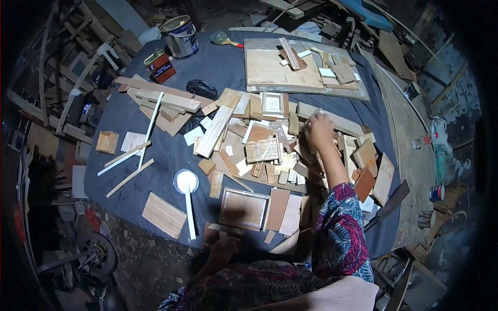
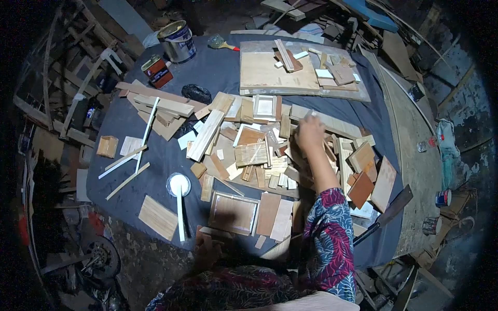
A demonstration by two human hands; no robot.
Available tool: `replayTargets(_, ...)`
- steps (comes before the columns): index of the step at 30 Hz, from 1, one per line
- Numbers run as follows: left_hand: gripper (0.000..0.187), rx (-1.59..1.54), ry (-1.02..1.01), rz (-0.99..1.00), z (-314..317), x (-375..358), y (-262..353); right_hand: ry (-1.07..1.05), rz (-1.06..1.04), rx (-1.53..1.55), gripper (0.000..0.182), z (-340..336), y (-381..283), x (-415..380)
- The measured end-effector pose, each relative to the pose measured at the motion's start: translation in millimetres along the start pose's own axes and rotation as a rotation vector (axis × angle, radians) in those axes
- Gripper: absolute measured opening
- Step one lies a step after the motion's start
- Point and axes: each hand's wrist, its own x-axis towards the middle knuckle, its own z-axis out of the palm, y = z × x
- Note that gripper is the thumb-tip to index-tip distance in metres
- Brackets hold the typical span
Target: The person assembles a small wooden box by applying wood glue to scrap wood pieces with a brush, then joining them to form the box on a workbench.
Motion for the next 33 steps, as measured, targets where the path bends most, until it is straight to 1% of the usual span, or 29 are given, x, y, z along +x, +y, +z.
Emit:
replayTargets(1, 0.014, -0.009, 0.043, -0.006, 8.0, -1.4, 17.7, -0.006, -0.113, -0.015, 0.029, 7.9, -5.1, 0.8)
replayTargets(2, 0.014, -0.006, 0.066, -0.03, 6.8, 1.2, 9.0, -0.021, -0.233, -0.02, 0.03, 17.6, -14.2, -0.2)
replayTargets(4, 0.017, 0.113, -0.015, 0.071, -3.8, 3.7, -21.1, -0.184, -0.253, -0.162, 0.029, 19.0, -30.4, 2.7)
replayTargets(5, 0.017, 0.115, 0.008, 0.05, -5.5, -1.4, -19.8, -0.184, -0.281, -0.161, 0.027, 30.5, -26.2, 6.2)
replayTargets(6, 0.017, 0.149, -0.02, 0.0, -6.9, -1.6, -16.3, -0.14, -0.216, -0.197, 0.023, 29.6, -30.2, 9.7)
replayTargets(7, 0.018, 0.18, -0.05, -0.045, -8.3, -0.7, -13.2, -0.01, -0.172, -0.136, 0.021, 29.1, -34.6, 9.2)
replayTargets(8, 0.018, 0.178, -0.036, -0.049, -9.9, -1.6, -12.2, 0.12, -0.126, -0.075, 0.019, 26.0, -39.8, 6.9)
replayTargets(10, 0.019, 0.102, -0.027, -0.101, -11.7, -4.8, -11.5, 0.1, -0.185, 0.215, 0.018, 6.8, -69.0, -12.3)
replayTargets(11, 0.02, 0.125, -0.019, -0.082, -10.9, -5.8, -10.8, -0.056, -0.127, 0.42, 0.02, 9.5, -89.1, -23.5)
replayTargets(12, 0.02, 0.121, -0.017, -0.085, -11.9, -6.3, -15.6, -0.159, -0.308, 0.555, 0.02, 38.7, -98.0, -31.6)
replayTargets(13, 0.02, 0.084, -0.027, -0.076, -12.9, -5.6, -24.7, -0.364, -0.353, 0.709, 0.018, 30.6, -118.7, -47.9)
replayTargets(14, 0.02, 0.047, -0.038, -0.066, -12.4, -4.8, -30.1, -0.5, -0.364, 0.541, 0.021, 24.1, -136.7, -61.7)
replayTargets(16, 0.019, 0.069, -0.039, -0.07, -8.7, -5.6, -24.0, -0.605, -0.461, 0.306, 0.027, 37.6, -160.3, -77.1)
replayTargets(17, 0.019, 0.1, -0.039, -0.075, -7.7, -5.8, -21.5, -0.68, -0.466, 0.25, 0.028, 43.1, -167.8, -82.1)
replayTargets(18, 0.019, 0.1, -0.041, -0.072, -7.9, -5.1, -23.9, -0.683, -0.507, 0.166, 0.027, 56.1, -172.5, -86.8)
replayTargets(20, 0.019, -0.136, -0.019, -0.059, -10.0, -3.4, -35.8, -0.66, -0.491, 0.129, 0.024, 69.0, -182.4, -89.6)
replayTargets(21, 0.019, -0.135, -0.024, -0.059, -13.4, -2.3, -42.9, -0.659, -0.486, 0.128, 0.024, 68.5, -183.7, -88.7)
replayTargets(23, 0.019, -0.349, -0.033, -0.142, -21.2, 2.4, -54.3, -0.613, -0.398, 0.242, 0.02, 60.2, -177.3, -82.0)
replayTargets(24, 0.019, -0.35, -0.06, -0.15, -22.3, 1.9, -53.7, -0.613, -0.374, 0.228, 0.02, 49.9, -169.4, -80.5)
replayTargets(26, 0.019, -0.291, -0.046, -0.044, -25.4, -2.6, -49.5, -0.261, -0.231, 0.474, 0.018, 31.3, -148.8, -81.4)
replayTargets(27, 0.019, -0.058, 0.01, -0.066, -24.3, -4.9, -46.3, -0.115, -0.152, 0.536, 0.018, 26.3, -132.5, -82.0)
replayTargets(28, 0.019, -0.056, -0.017, -0.071, -22.9, -6.8, -42.3, -0.101, -0.029, 0.494, 0.018, 18.2, -112.6, -83.0)
replayTargets(29, 0.019, 0.126, -0.016, 0.071, -22.0, -8.7, -38.2, -0.049, 0.09, 0.452, 0.019, 9.4, -89.8, -86.7)
replayTargets(30, 0.019, 0.305, -0.009, 0.218, -21.3, -9.4, -36.8, 0.09, 0.011, 0.406, 0.025, 17.6, -58.2, -91.7)
replayTargets(31, 0.019, 0.303, -0.018, 0.22, -21.0, -8.6, -40.6, -0.146, 0.182, 0.229, 0.043, -6.6, -45.7, -95.7)
replayTargets(32, 0.019, 0.043, -0.004, 0.062, -21.3, -7.5, -46.6, -0.196, 0.22, 0.159, 0.053, -4.5, -27.4, -103.0)
replayTargets(33, 0.019, -0.214, 0.01, -0.098, -20.8, -6.4, -48.1, -0.176, 0.199, 0.115, 0.051, -4.4, -18.4, -112.8)
